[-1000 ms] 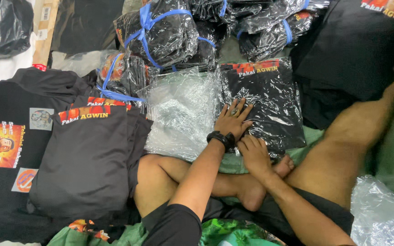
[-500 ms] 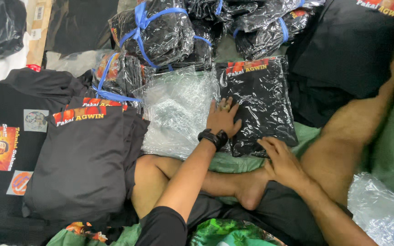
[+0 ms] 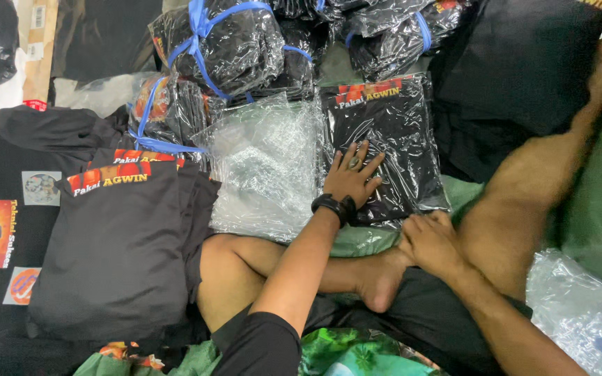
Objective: The person sits on the floor surrounded by stacks of black t-shirts, some wrapped in plastic and others loose. They repeatedly touch, pat, and adjust the wrapped packages and loose shirts, organizing them into piles.
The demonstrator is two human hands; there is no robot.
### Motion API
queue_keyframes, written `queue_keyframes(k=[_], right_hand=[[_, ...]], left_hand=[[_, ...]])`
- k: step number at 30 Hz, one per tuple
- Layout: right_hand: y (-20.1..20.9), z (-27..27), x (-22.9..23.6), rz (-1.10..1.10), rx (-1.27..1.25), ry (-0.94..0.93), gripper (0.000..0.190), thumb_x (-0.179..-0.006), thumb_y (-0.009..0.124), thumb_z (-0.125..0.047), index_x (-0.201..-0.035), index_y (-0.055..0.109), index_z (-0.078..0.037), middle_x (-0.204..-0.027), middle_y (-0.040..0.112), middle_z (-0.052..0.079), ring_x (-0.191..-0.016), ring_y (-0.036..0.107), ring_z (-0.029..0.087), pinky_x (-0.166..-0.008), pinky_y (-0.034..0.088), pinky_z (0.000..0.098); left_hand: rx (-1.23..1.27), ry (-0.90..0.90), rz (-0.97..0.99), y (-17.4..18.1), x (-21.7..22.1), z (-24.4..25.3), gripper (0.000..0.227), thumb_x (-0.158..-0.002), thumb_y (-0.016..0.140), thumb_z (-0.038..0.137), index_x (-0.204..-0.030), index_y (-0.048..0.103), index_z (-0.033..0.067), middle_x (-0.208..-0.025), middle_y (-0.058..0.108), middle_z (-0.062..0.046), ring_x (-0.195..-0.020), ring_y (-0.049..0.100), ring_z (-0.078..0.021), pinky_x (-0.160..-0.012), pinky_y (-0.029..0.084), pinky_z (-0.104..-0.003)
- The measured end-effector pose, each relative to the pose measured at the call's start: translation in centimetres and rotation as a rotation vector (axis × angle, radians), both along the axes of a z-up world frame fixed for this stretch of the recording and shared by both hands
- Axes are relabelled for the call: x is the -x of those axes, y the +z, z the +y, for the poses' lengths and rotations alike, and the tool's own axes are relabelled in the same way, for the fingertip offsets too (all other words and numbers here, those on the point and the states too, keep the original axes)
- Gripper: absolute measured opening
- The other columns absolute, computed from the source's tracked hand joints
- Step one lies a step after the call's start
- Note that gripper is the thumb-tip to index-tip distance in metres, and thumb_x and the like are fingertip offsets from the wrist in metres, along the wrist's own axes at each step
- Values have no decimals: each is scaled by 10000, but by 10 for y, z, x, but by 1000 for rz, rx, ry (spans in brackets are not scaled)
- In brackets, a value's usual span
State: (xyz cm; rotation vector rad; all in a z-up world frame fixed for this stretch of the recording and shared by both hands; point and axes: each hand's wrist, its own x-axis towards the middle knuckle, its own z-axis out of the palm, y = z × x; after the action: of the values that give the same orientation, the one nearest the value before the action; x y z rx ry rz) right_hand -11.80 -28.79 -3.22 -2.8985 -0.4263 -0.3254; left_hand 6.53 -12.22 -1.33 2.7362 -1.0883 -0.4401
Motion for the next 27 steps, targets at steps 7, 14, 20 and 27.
queue_keyframes(k=[7, 14, 20, 27], right_hand=[[-18, -13, 17, 437, -486, -727, 351, -813, 618, -303, -1076, 585, -75, -1002, 628, 182, -1036, 621, 367, -879, 496, 445], [161, 34, -8, 700, -1554, -1089, 643, -954, 327, -186, -1495, 91, 68, -1488, 195, 354, -1300, 286, 507, -979, 389, 556], [75, 14, 27, 55, -372, -775, 308, -895, 632, -245, -1200, 632, -202, -1024, 549, 62, -1011, 626, 308, -809, 545, 397], [5, 36, -49, 101, -69, -119, 469, -851, 523, -96, -1305, 551, -209, -1255, 589, 86, -1247, 517, 272, -1007, 443, 433]], left_hand=[[15, 79, 107, -3, -10, 2, 496, -999, 215, 532, -1485, 216, 430, -1613, 83, 18, -1483, 73, -285, -1203, 58, -486], [103, 222, 211, -7, -19, 1, 451, -1020, 212, 505, -1435, 368, 424, -1595, 188, 54, -1480, 126, -267, -1209, 83, -453], [93, 236, 238, -2, -20, 5, 452, -1011, 204, 525, -1423, 374, 448, -1594, 171, 84, -1484, 96, -246, -1212, 62, -446], [160, 247, 216, -5, -24, 9, 435, -1006, 248, 518, -1386, 441, 432, -1582, 215, 82, -1478, 126, -250, -1209, 76, -453]])
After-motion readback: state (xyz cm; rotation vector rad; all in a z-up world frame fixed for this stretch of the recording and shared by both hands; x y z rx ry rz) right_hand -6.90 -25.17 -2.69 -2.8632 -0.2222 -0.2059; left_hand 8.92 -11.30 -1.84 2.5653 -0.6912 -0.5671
